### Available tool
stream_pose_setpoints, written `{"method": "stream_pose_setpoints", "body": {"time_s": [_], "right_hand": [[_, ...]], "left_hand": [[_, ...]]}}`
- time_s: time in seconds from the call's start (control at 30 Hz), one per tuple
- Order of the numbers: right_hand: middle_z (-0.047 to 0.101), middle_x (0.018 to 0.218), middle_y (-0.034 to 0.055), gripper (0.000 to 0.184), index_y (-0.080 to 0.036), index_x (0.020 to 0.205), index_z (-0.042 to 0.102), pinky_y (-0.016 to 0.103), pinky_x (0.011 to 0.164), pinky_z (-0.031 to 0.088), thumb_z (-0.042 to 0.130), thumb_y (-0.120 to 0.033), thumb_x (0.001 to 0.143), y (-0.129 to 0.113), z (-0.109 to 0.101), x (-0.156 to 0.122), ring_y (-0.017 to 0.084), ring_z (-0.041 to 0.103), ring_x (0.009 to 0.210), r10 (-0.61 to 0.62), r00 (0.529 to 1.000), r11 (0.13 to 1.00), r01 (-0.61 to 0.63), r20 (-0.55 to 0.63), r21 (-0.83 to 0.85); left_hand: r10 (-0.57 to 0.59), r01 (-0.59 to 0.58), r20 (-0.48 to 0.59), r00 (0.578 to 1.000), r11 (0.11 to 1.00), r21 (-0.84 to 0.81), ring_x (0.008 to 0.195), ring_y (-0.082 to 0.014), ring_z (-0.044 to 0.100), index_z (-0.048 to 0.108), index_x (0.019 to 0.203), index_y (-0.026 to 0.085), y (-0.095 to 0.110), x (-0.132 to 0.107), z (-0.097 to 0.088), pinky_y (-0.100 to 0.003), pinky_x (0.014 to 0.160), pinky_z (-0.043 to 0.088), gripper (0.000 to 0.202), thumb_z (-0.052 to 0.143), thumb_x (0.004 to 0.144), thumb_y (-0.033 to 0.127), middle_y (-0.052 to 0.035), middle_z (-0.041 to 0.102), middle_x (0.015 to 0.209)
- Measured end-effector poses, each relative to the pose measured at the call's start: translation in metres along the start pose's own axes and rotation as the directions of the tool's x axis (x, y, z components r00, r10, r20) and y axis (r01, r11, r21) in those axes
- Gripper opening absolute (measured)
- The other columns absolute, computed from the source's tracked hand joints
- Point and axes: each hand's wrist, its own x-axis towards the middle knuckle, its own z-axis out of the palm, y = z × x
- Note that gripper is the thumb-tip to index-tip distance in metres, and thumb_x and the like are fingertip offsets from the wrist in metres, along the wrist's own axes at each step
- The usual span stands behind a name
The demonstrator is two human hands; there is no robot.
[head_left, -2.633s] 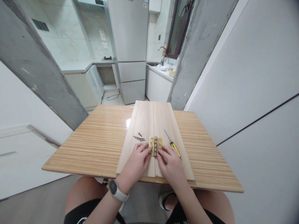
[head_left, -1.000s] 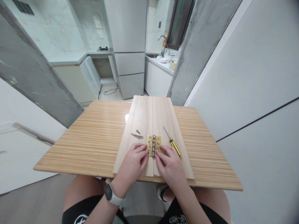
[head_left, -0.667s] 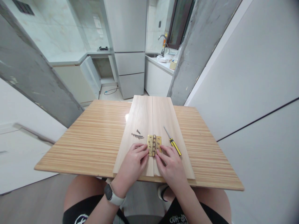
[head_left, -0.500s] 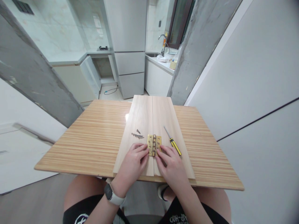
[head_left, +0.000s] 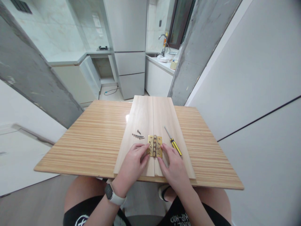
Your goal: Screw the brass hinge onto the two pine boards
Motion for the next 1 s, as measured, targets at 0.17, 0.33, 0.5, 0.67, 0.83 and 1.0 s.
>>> {"method": "stream_pose_setpoints", "body": {"time_s": [0.17,0.33,0.5,0.67,0.83,1.0], "right_hand": [[0.066,0.134,0.0147,0.05,-0.021,0.148,0.047,0.052,0.111,0.052,0.057,-0.026,0.098,0.0002,0.0,0.0011,0.029,0.059,0.129,0.0,1.0,1.0,0.0,0.005,0.008],[0.065,0.136,0.0146,0.049,-0.021,0.146,0.05,0.052,0.112,0.051,0.056,-0.024,0.098,0.0026,0.0006,0.001,0.029,0.059,0.131,0.008,1.0,1.0,-0.008,0.012,0.022],[0.065,0.136,0.0145,0.047,-0.022,0.145,0.052,0.054,0.112,0.051,0.054,-0.021,0.098,0.0031,0.0,0.001,0.029,0.059,0.13,0.01,1.0,0.999,-0.01,0.01,0.049],[0.066,0.134,0.0141,0.049,-0.022,0.146,0.051,0.054,0.111,0.051,0.054,-0.021,0.098,0.0018,-0.0003,0.0012,0.029,0.06,0.129,0.012,1.0,0.999,-0.012,0.0,0.048],[0.065,0.136,0.0145,0.047,-0.021,0.146,0.049,0.055,0.113,0.05,0.054,-0.021,0.099,0.0016,-0.0008,0.0014,0.029,0.059,0.13,0.018,1.0,0.999,-0.019,0.021,0.043],[0.065,0.136,0.0144,0.047,-0.02,0.145,0.05,0.054,0.114,0.049,0.054,-0.02,0.098,0.0028,-0.0007,0.0011,0.028,0.058,0.131,0.015,1.0,0.999,-0.016,0.026,0.041]], "left_hand": [[-0.036,0.036,0.008,0.999,0.999,0.015,0.118,-0.0226,0.064,0.063,0.137,0.023,-0.002,-0.0008,0.0011,-0.042,0.104,0.057,0.044,0.065,0.094,0.014,-0.0095,0.069,0.12],[-0.045,0.045,0.0,0.999,0.999,0.014,0.115,-0.0235,0.065,0.065,0.136,0.024,-0.0036,-0.0013,0.0023,-0.044,0.103,0.058,0.043,0.066,0.094,0.016,-0.0101,0.067,0.119],[-0.044,0.044,0.004,0.999,0.998,0.038,0.111,-0.023,0.067,0.066,0.134,0.024,-0.0043,-0.0012,0.0024,-0.043,0.1,0.059,0.04,0.066,0.095,0.018,-0.0095,0.068,0.119],[-0.051,0.05,0.0,0.999,0.998,0.048,0.109,-0.0223,0.068,0.067,0.133,0.024,-0.0032,-0.001,0.002,-0.041,0.1,0.06,0.039,0.067,0.094,0.019,-0.0091,0.068,0.119],[-0.046,0.046,0.005,0.999,0.997,0.058,0.112,-0.0223,0.067,0.066,0.134,0.024,-0.0023,-0.0007,0.0025,-0.041,0.101,0.059,0.04,0.067,0.094,0.019,-0.009,0.07,0.119],[-0.054,0.053,0.009,0.999,0.996,0.066,0.112,-0.0221,0.067,0.066,0.134,0.024,-0.0034,-0.0013,0.0032,-0.042,0.101,0.059,0.04,0.067,0.094,0.019,-0.0091,0.069,0.12]]}}
